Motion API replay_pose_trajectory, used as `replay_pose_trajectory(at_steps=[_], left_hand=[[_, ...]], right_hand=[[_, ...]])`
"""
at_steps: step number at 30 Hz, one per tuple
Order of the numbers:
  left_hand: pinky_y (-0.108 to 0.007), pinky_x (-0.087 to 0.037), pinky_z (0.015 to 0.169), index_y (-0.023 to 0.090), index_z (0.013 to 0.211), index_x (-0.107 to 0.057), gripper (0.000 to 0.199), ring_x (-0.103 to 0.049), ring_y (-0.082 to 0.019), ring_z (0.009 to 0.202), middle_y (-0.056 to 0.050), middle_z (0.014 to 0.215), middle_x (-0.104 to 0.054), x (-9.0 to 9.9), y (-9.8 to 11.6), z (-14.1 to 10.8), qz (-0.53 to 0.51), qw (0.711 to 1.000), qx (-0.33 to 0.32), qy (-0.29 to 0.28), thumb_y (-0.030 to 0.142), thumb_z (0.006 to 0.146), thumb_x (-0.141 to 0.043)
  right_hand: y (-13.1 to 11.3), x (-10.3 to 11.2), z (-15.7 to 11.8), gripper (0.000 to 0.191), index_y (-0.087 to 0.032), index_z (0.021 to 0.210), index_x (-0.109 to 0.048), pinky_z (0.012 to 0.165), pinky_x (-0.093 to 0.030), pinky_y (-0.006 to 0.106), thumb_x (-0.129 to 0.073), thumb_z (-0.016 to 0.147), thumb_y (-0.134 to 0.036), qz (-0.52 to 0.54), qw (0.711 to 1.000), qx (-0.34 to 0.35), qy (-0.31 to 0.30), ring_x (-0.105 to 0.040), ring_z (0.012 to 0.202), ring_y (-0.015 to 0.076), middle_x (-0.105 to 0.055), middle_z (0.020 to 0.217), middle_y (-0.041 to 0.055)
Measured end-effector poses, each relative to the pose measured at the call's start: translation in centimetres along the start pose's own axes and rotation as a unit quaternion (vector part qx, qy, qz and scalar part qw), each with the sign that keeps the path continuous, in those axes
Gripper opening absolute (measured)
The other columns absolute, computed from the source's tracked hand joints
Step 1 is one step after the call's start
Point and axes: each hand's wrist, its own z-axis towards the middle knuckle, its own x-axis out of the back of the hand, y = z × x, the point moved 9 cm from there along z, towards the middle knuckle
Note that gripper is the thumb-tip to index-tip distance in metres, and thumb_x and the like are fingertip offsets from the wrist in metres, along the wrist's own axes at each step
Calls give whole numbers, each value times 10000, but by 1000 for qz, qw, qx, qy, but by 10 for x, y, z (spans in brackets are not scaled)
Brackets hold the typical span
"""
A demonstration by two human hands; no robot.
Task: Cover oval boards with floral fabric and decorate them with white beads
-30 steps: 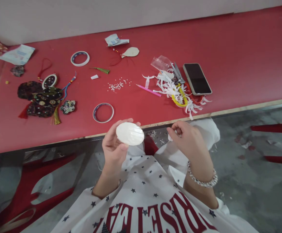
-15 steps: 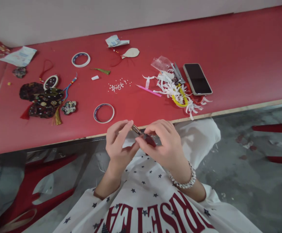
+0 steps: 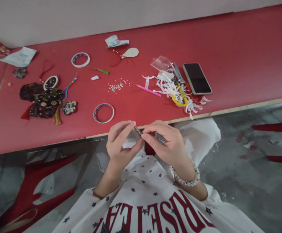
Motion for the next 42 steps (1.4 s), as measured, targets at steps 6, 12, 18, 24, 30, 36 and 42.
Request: replay_pose_trajectory(at_steps=[6, 12, 18, 24, 30, 36, 42], left_hand=[[-395, -539, 826, 317, 1222, -558, 624, -610, -222, 959, -53, 1119, -559, -10, -14, -8, -119, 991, 45, -45, 91, 665, -724], [-350, -525, 819, 281, 1128, -628, 445, -597, -206, 955, -63, 1079, -579, -17, -27, -9, -261, 954, 142, -45, 265, 696, -730], [-327, -541, 599, 209, 1088, -615, 456, -650, -196, 698, -119, 1078, -632, -50, -47, -24, -502, 780, 361, -99, 526, 777, -509], [-305, -534, 632, 204, 1093, -623, 382, -659, -190, 737, -84, 998, -679, -68, -56, -43, -605, 627, 481, -103, 438, 817, -499], [-274, -521, 648, 170, 971, -680, 330, -659, -181, 703, -62, 838, -713, -71, -66, -58, -629, 556, 538, -73, 417, 763, -610], [-272, -505, 589, 113, 875, -684, 342, -645, -179, 597, -70, 685, -695, -70, -75, -64, -634, 548, 542, -67, 430, 779, -603], [-251, -501, 573, 86, 906, -669, 356, -650, -172, 583, -75, 699, -703, -66, -83, -67, -648, 514, 561, -36, 416, 779, -629]], right_hand=[[30, -22, -2, 115, -197, 798, -522, 553, -395, 210, -625, 765, -234, 277, 945, -165, -62, -446, 577, 67, -504, 680, -51], [37, -20, -5, 102, -187, 761, -563, 622, -430, 229, -490, 824, -220, 256, 950, -180, 20, -501, 654, 86, -522, 731, -20], [45, 10, -10, 115, -227, 942, -544, 695, -458, 276, -488, 845, -250, 160, 972, -110, 131, -517, 737, 121, -545, 833, 0], [26, -12, -1, 764, -247, 1326, -323, 1000, -380, 469, -720, 680, -339, -18, 998, -13, -65, -407, 1229, 264, -420, 1344, 115], [42, -32, 12, 534, -240, 1274, -365, 922, -465, 420, -593, 794, -287, 103, 992, -42, -64, -526, 1097, 206, -517, 1238, 106], [73, -52, 19, 216, -222, 995, -503, 608, -522, 250, -564, 799, -287, 268, 950, -156, -31, -581, 729, 121, -583, 868, 19], [72, -73, 18, 249, -257, 1027, -484, 440, -501, 257, -581, 809, -328, 346, 918, -172, -87, -558, 525, 95, -556, 889, 0]])
